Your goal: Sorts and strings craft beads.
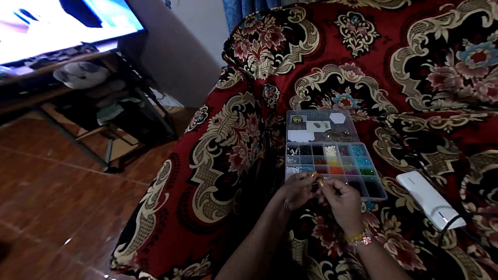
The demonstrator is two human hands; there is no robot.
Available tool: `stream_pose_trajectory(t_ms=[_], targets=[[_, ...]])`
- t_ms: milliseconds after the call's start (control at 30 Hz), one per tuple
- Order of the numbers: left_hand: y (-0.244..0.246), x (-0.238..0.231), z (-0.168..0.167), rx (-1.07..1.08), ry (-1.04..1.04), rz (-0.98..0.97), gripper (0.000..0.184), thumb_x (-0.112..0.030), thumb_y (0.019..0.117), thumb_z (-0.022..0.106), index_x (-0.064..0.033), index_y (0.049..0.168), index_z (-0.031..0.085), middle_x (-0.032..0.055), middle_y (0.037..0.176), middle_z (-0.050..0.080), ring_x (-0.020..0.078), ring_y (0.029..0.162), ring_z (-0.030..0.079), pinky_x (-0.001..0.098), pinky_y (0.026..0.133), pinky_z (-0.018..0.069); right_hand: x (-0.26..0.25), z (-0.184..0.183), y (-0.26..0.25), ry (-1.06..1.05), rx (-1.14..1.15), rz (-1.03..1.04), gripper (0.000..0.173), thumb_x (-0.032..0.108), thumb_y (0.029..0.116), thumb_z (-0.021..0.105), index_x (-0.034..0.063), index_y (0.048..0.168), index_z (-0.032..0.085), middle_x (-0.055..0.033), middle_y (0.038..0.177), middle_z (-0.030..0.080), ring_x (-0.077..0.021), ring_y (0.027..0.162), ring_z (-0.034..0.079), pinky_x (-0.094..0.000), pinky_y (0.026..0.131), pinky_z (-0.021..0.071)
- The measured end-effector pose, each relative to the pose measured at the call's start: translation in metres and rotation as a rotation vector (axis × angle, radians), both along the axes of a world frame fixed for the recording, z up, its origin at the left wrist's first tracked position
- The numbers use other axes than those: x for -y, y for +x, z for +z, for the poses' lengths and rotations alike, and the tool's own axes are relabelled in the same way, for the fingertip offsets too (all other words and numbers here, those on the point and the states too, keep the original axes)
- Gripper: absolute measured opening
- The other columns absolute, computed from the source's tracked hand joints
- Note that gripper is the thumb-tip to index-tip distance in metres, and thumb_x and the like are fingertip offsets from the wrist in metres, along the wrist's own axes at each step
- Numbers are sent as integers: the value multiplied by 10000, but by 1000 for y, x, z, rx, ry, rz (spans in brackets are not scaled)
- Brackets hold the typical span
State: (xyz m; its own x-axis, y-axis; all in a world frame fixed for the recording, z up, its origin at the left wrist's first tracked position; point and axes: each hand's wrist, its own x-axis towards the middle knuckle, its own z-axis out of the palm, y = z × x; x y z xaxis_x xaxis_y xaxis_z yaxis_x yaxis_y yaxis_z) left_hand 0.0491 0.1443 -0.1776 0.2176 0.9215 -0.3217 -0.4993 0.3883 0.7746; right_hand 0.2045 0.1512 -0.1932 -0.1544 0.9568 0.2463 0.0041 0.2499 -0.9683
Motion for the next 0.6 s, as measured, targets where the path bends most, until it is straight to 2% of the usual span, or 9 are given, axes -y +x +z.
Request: stream_pose_trajectory(t_ms=[233, 600], targets=[[-2, -1, -1, -3, 14, -20, 233, -116, 1089, 403, -104, 1026, 627, -12, 926, 698, 99, 837, 681, 295, 821, 576, 0, 0, 0, -13, -18, 7, 113, 89, 900, 636, 34, 862, 727, 37, 679, 697, -14, 543, 640, -174, 514, 558], [-9, -2, -1, -69, 106, -83, 223, -87, 1068, 429, -104, 1006, 643, -22, 920, 707, 100, 835, 694, 308, 815, 592, 0, 1, 2, -29, -64, 57, 116, 96, 892, 639, 52, 820, 719, 38, 663, 691, -30, 537, 637, -187, 517, 560]])
